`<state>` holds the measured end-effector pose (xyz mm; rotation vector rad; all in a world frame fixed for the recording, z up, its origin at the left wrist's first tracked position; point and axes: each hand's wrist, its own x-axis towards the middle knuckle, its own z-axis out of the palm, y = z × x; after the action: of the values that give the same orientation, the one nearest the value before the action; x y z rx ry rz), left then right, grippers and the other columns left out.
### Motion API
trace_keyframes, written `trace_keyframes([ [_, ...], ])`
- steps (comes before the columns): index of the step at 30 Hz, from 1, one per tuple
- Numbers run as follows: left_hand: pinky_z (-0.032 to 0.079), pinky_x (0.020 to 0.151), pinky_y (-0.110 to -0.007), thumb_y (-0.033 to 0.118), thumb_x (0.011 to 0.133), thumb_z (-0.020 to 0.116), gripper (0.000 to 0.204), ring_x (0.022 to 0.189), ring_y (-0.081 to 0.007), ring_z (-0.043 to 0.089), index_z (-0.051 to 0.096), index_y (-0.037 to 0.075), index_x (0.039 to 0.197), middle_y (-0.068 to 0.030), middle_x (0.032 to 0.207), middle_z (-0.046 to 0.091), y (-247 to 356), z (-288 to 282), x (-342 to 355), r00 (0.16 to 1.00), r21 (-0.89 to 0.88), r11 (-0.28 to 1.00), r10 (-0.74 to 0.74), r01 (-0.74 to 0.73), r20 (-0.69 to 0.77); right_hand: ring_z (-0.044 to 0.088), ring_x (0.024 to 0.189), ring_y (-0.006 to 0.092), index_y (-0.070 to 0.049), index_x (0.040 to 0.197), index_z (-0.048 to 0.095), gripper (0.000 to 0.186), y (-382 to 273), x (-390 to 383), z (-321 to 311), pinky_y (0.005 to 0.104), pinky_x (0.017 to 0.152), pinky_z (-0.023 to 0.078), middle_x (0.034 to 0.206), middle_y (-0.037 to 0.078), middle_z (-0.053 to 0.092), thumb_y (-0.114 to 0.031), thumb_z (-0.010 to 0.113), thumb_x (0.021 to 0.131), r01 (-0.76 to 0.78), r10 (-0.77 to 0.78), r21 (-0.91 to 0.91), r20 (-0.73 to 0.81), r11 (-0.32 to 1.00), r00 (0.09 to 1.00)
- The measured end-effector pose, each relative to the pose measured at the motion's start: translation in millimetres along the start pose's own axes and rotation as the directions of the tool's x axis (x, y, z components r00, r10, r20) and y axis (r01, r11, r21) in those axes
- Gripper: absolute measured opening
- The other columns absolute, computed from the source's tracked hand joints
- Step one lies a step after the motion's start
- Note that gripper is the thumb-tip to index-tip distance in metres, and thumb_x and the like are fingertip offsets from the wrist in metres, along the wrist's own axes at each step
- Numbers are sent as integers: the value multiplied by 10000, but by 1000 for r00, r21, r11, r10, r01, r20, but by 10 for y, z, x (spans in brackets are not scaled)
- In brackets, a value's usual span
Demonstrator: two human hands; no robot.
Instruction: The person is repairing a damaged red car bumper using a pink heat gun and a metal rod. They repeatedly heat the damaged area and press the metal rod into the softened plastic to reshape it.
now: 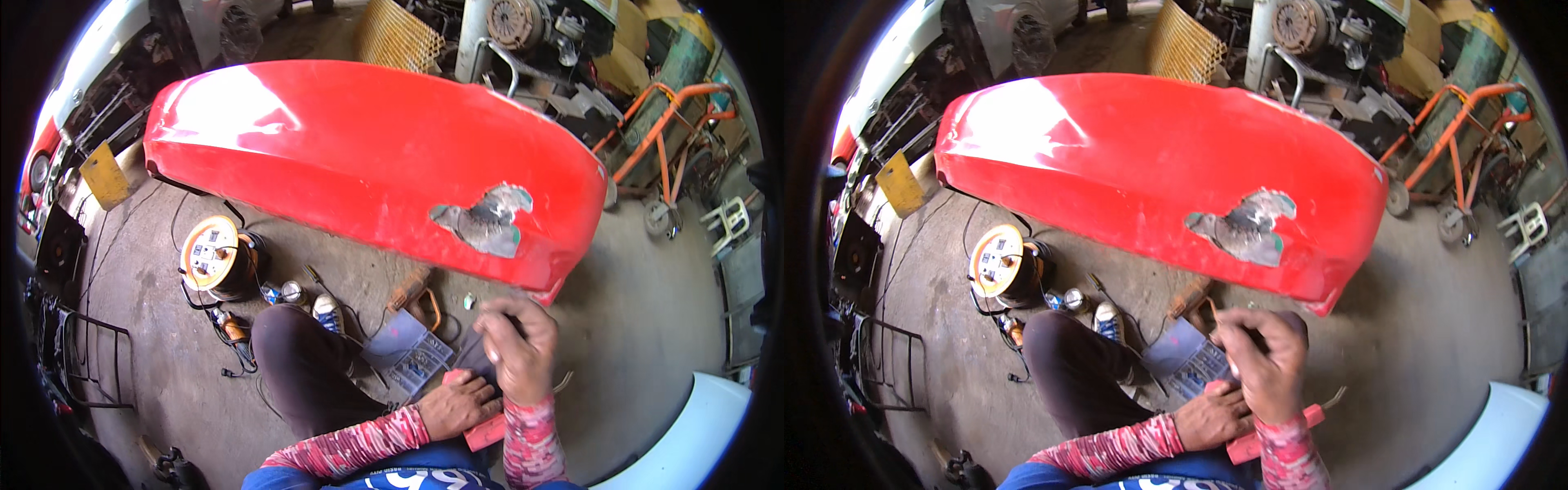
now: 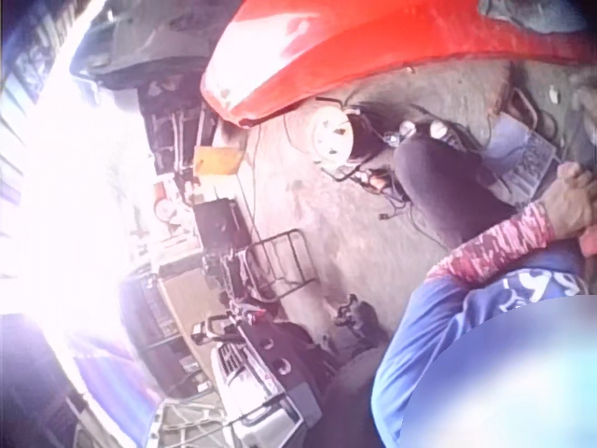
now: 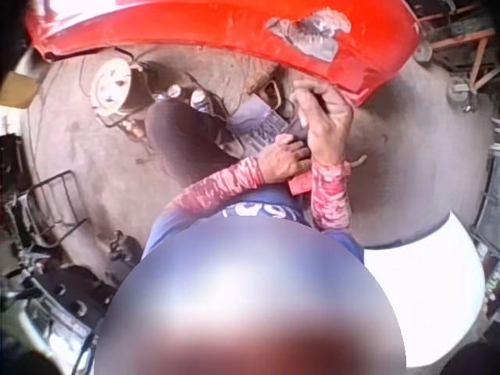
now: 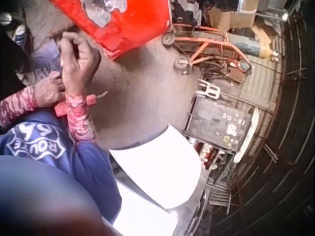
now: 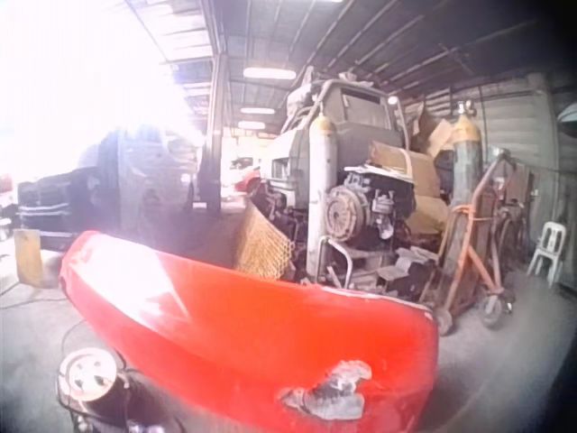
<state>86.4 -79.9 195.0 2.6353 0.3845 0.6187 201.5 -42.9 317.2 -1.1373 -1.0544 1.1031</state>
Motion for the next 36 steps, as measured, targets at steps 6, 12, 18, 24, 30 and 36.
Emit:
trace_keyframes([
  [6, 442, 957, -439, 171, 793, 662, 375, 1089, -328, 583, 667, 89, 1158, -130, 1147, 613, -8, -118, -141, 991, -244, 966, -105, 80, -89, 545, 671, 26, 6, 1049, 704, 108, 471, 131, 137, 186, 574, 417, 848, 22, 694, -42, 649, 970, -72, 70, 89, 28, 993, 997],
  [12, 506, 758, -435, 103, 798, 715, 208, 813, -331, 633, 637, 35, 978, -114, 862, 647, -187, -600, -340, 905, -446, 870, -345, 209, -250, 645, 815, 86, -1, 1050, 693, 116, 851, 189, 118, 256, 738, 519, 915, 43, 708, -47, 649, 953, 76, -69, -192, 43, 979, 997],
  [18, 525, 804, -387, 286, 831, 784, 511, 872, -326, 648, 552, 2, 1187, -174, 1036, 609, -537, -1145, -375, 824, 9, 847, -515, 532, -238, 635, 752, 114, -31, 1329, 487, 462, 949, 179, 138, 271, 691, 503, 816, 64, 646, 10, 668, 905, 108, -59, -228, 215, 968, 975],
  [24, 523, 793, -434, 260, 843, 718, 353, 883, -324, 656, 597, 27, 1079, -144, 907, 665, -810, -1123, -367, 914, 148, 903, -404, 403, -21, 618, 758, 107, -29, 1384, 442, 537, 957, 156, 109, 271, 717, 508, 820, 79, 644, 24, 666, 898, 102, -3, -332, 285, 938, 959],
  [30, 527, 736, -451, 252, 859, 704, 281, 818, -343, 662, 576, 40, 992, -151, 864, 653, -961, -901, -505, 930, 59, 928, -367, 369, -29, 647, 708, 200, -94, 1346, 498, 520, 1086, 202, 142, 343, 681, 510, 779, 80, 650, -37, 705, 873, 100, 26, -387, 308, 917, 951],
  [36, 529, 710, -469, 225, 872, 679, 242, 779, -376, 655, 551, 33, 943, -172, 837, 637, -1078, -841, -522, 872, -52, 877, -480, 477, -100, 668, 675, 241, -25, 965, 671, 158, 1143, 280, 212, 350, 632, 504, 776, 116, 675, -130, 732, 865, 58, 29, -451, 184, 891, 983],
])
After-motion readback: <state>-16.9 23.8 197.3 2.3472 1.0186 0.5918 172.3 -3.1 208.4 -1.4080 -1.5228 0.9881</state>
